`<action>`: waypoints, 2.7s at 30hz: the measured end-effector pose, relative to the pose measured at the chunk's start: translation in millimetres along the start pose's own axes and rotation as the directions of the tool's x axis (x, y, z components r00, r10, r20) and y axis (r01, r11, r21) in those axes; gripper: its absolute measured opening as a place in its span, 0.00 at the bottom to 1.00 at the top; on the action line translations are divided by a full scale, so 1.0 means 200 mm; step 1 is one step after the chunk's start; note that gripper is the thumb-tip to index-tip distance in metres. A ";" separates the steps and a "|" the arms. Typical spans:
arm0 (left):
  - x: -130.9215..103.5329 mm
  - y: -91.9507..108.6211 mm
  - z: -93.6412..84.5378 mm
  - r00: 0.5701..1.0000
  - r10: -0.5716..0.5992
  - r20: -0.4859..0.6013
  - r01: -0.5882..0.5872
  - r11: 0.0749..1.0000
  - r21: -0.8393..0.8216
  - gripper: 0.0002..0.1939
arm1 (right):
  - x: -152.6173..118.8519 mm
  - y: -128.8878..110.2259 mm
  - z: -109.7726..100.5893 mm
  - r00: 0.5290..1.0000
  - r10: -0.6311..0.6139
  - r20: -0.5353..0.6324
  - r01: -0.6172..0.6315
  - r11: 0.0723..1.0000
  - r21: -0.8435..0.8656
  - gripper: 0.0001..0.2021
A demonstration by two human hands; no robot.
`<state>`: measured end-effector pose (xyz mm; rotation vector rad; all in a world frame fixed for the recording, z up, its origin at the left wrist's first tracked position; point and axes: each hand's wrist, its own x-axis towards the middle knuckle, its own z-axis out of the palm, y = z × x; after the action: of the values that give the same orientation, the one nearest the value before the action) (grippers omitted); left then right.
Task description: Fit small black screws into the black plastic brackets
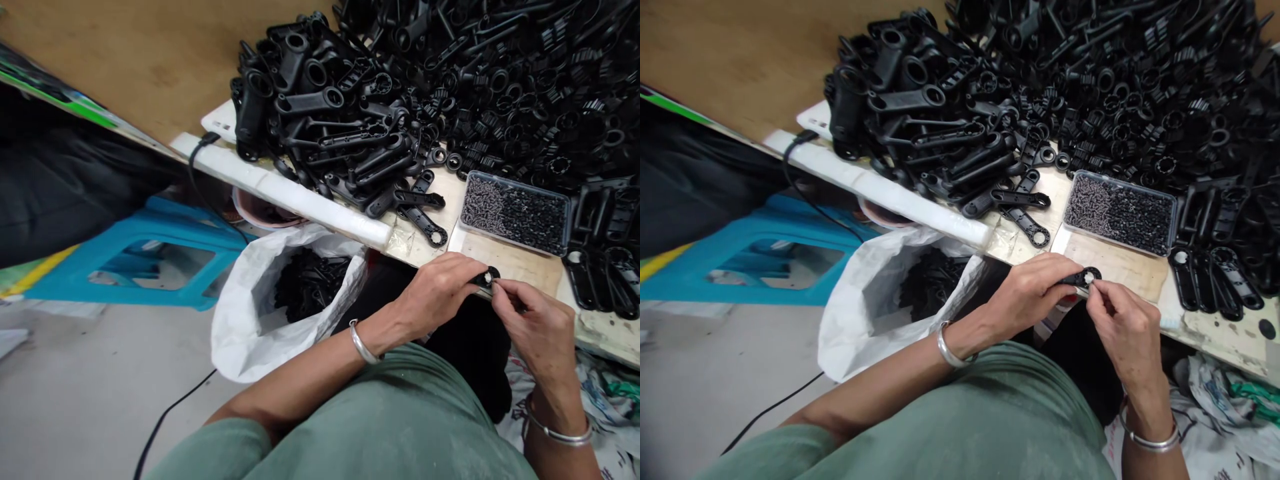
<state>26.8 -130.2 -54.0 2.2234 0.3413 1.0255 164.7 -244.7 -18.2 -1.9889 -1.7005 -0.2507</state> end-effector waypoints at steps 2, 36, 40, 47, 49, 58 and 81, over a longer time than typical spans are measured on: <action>0.00 0.00 0.00 1.000 -0.004 0.011 0.004 1.000 -0.007 0.07 | 0.01 0.00 0.01 0.999 -0.038 0.000 0.038 0.999 -0.031 0.07; -0.03 -0.01 0.04 0.999 0.025 -0.048 -0.027 0.999 -0.044 0.10 | 0.11 -0.12 -0.05 0.898 0.129 0.420 -0.057 0.982 -0.178 0.14; -0.04 -0.02 0.05 0.997 0.023 -0.073 -0.026 0.999 -0.032 0.12 | 0.11 -0.18 -0.02 0.906 0.109 0.409 0.070 0.914 -0.399 0.13; -0.04 -0.03 0.03 0.999 0.007 -0.033 -0.009 0.998 -0.063 0.11 | 0.09 -0.07 -0.02 0.816 0.344 0.464 -0.456 0.877 0.151 0.14; -0.04 -0.02 0.03 0.998 -0.005 -0.069 -0.002 0.995 -0.097 0.09 | 0.05 -0.03 -0.03 0.797 0.426 0.427 -0.573 0.757 0.315 0.13; -0.03 0.06 0.05 0.959 0.079 -0.271 -0.111 0.988 -0.108 0.08 | -0.02 -0.09 0.01 0.673 0.605 0.425 -0.630 0.168 0.758 0.31; -0.03 0.06 -0.11 0.957 0.201 -0.211 -0.185 0.978 0.095 0.09 | 0.00 0.08 -0.15 0.703 0.641 0.308 -0.657 0.418 0.628 0.25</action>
<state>6.3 -131.5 -39.1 2.2471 0.2647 1.3902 186.2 -262.0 3.5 -1.8287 -0.6769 0.6330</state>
